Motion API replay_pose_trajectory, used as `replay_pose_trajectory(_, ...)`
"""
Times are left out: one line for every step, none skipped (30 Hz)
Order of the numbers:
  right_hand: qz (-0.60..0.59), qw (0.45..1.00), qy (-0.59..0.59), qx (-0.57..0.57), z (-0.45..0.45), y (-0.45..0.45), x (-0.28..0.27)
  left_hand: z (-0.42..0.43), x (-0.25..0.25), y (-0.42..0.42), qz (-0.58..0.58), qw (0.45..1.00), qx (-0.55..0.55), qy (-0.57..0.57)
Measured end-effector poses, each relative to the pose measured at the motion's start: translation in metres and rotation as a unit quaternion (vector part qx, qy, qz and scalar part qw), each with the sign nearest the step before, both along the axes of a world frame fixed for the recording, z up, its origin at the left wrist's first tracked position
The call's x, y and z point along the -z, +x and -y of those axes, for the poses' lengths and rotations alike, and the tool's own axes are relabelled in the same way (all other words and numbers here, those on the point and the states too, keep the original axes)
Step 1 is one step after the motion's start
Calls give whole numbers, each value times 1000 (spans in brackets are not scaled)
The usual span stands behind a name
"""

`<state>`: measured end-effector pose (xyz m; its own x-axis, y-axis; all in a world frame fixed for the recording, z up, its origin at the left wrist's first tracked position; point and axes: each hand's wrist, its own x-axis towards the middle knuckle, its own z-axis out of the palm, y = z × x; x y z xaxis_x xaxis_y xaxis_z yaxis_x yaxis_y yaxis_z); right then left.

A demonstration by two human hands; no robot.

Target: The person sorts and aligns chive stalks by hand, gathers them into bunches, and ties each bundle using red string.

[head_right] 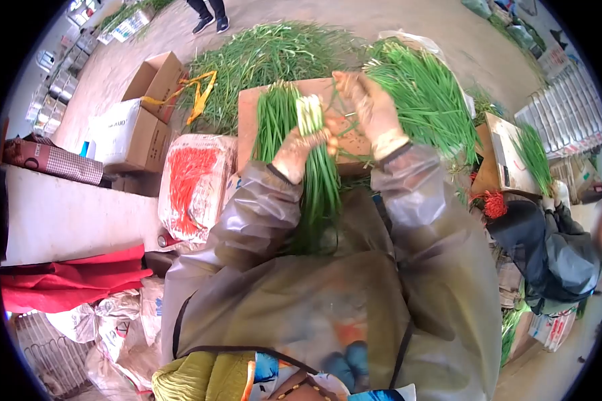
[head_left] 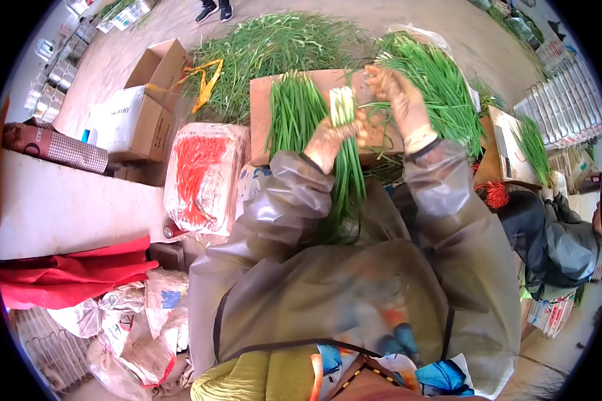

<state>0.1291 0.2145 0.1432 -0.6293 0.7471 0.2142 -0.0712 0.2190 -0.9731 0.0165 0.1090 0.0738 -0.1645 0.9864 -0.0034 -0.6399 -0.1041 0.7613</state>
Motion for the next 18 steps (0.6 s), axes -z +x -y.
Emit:
replay_pose_trajectory(-17,997,-43,-68,13,-6,23,-2,7,-8,51,997,-48,-20)
replay_pose_trajectory(-29,987,-88,-133,26,-11,45,-5,4,-15,102,990,-95,-38)
replay_pose_trajectory(63,990,-24,-122,46,-11,63,-19,39,-33,124,984,-128,-12)
replay_pose_trajectory(155,980,43,-114,66,-11,80,-21,48,-42,212,959,-163,-94)
replay_pose_trajectory(121,987,48,-93,78,-13,119,-21,75,-52,218,961,-137,-102)
replay_pose_trajectory(142,983,96,-71,80,-14,138,-21,102,-59,225,962,-111,-110)
replay_pose_trajectory(170,982,25,-77,72,-15,152,-18,111,-59,177,969,-119,-128)
replay_pose_trajectory(196,976,-46,-83,63,-18,161,-11,115,-63,108,978,-111,-137)
replay_pose_trajectory(179,972,-126,-81,55,-26,156,-6,111,-68,28,974,-146,-168)
replay_pose_trajectory(161,962,-206,-78,44,-36,151,-3,105,-75,-53,962,-179,-198)
replay_pose_trajectory(155,967,-199,-43,31,-48,157,-7,118,-88,-79,940,-237,-233)
replay_pose_trajectory(179,956,-228,-29,14,-62,154,-2,117,-102,-148,920,-287,-223)
replay_pose_trajectory(180,955,-234,-14,0,-76,155,-6,145,-132,-127,928,-286,-203)
replay_pose_trajectory(181,954,-239,2,-13,-90,155,-12,174,-159,-105,935,-285,-183)
replay_pose_trajectory(169,958,-232,12,-29,-107,170,-14,166,-170,-113,927,-287,-215)
replay_pose_trajectory(158,961,-225,21,-44,-125,195,-17,152,-176,-120,917,-288,-247)
replay_pose_trajectory(179,972,-143,47,-56,-141,213,-21,142,-177,-154,910,-282,-262)
replay_pose_trajectory(235,969,-67,39,-62,-156,215,-29,165,-189,-155,910,-280,-262)
